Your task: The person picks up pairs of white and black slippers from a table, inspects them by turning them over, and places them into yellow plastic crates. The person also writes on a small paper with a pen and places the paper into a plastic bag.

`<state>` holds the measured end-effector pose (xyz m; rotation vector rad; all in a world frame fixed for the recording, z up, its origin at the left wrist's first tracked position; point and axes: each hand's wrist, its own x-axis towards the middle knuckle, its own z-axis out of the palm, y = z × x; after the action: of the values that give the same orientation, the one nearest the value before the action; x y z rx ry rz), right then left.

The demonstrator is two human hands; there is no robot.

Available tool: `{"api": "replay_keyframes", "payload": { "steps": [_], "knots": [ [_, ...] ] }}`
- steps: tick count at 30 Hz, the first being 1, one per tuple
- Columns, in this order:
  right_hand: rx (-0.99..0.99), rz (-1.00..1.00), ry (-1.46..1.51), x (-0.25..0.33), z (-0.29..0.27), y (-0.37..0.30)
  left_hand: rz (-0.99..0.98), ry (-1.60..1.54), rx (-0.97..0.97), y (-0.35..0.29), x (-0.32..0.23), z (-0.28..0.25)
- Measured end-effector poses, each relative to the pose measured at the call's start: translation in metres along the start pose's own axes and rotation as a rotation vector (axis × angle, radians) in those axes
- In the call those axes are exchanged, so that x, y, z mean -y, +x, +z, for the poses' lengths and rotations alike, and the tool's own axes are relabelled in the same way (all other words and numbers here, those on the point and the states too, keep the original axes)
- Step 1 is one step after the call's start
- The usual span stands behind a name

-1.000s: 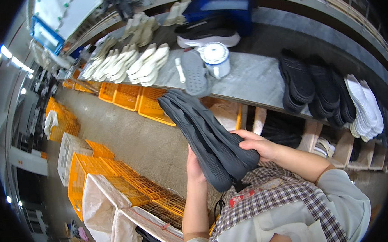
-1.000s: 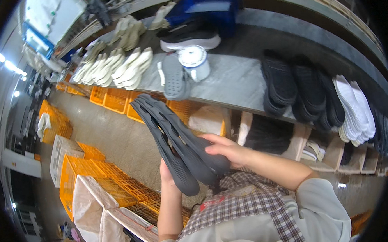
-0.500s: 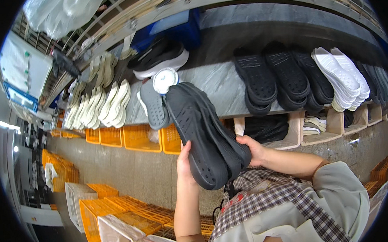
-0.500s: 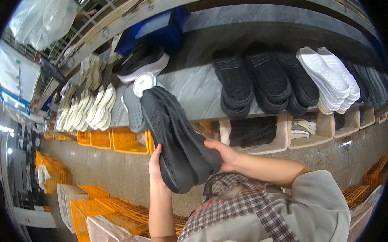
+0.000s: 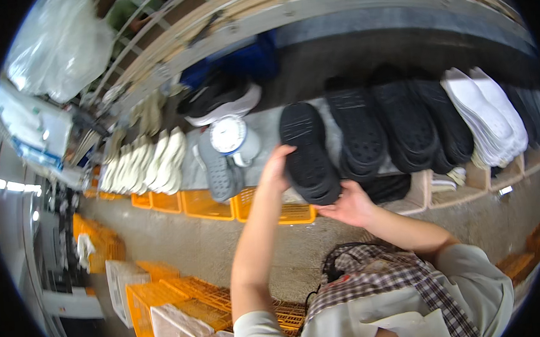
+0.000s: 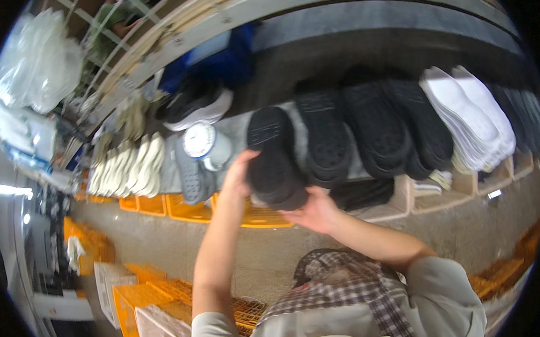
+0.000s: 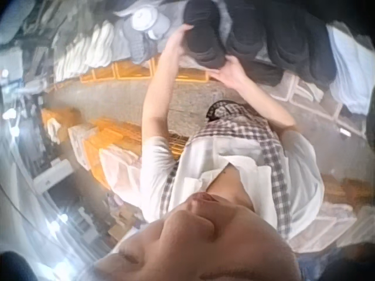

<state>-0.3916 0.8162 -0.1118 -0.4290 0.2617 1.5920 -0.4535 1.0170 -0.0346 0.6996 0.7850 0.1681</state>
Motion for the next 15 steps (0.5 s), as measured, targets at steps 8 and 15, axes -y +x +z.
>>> {"api": "replay_keyframes", "payload": {
  "steps": [8,15],
  "knots": [
    [0.048,0.111,-0.165,-0.014,-0.012,-0.018,0.112,0.108,0.035,0.023,0.008,0.005],
    [-0.156,0.447,-0.427,-0.101,-0.031,-0.005,0.684,0.481,0.076,-0.08,0.085,-0.085]
  ]
}}
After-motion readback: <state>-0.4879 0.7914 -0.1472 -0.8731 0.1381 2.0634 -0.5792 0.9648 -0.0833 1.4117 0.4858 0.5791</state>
